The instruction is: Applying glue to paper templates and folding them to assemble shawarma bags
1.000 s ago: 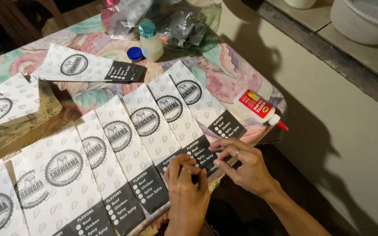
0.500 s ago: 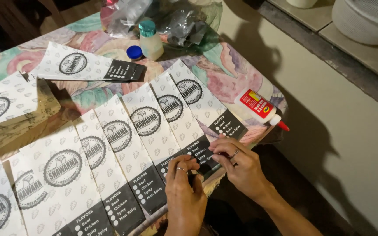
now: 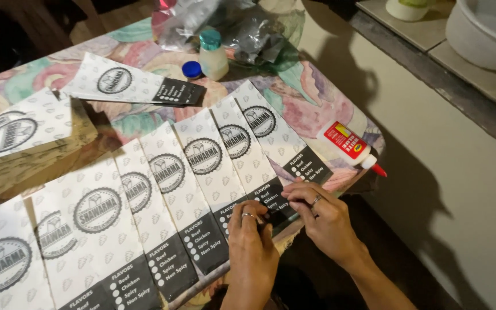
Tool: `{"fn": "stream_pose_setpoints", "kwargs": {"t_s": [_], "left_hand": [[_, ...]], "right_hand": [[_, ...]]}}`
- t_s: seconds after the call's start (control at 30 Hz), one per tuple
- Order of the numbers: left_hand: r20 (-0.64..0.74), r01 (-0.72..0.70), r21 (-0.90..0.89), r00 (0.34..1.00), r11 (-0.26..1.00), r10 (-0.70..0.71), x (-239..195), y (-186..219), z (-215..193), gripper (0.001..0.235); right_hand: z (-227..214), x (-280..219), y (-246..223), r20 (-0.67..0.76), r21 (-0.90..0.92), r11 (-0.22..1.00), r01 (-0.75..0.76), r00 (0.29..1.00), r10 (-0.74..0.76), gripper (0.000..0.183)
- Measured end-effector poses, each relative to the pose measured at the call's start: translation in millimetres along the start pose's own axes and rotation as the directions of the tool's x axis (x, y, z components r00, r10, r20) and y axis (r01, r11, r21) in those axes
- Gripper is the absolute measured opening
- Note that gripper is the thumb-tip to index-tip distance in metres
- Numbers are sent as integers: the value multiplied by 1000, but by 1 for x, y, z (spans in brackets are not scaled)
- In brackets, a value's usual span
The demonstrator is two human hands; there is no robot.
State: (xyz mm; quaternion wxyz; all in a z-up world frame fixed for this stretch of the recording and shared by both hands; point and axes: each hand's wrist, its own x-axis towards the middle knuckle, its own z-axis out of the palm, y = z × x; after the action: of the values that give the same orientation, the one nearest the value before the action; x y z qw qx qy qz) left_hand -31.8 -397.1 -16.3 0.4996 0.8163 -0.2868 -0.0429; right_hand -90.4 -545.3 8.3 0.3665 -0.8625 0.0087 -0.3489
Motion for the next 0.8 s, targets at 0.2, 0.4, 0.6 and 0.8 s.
{"fn": "stream_pose_setpoints", "kwargs": {"t_s": [0.2,0.4,0.6,0.8], "left_hand": [[-46,-14,42,999,999,16,-3,2,5,35],[-54,-171,48,983,984,173,-7,2,2,27],[-85,-359,185,921,915,379,-28,-9,-37,28],[-120,-276,310,938,910,326,-45,-19,-64,28]], "right_hand": [[6,-7,0,-50,-74,997,32,998,-36,28],[7,-13,7,-15,-24,995,95,995,-96,26],[4,-21,12,250,1,984,177,953,-171,63],[4,-14,18,210,-197,952,234,958,-193,68]]}}
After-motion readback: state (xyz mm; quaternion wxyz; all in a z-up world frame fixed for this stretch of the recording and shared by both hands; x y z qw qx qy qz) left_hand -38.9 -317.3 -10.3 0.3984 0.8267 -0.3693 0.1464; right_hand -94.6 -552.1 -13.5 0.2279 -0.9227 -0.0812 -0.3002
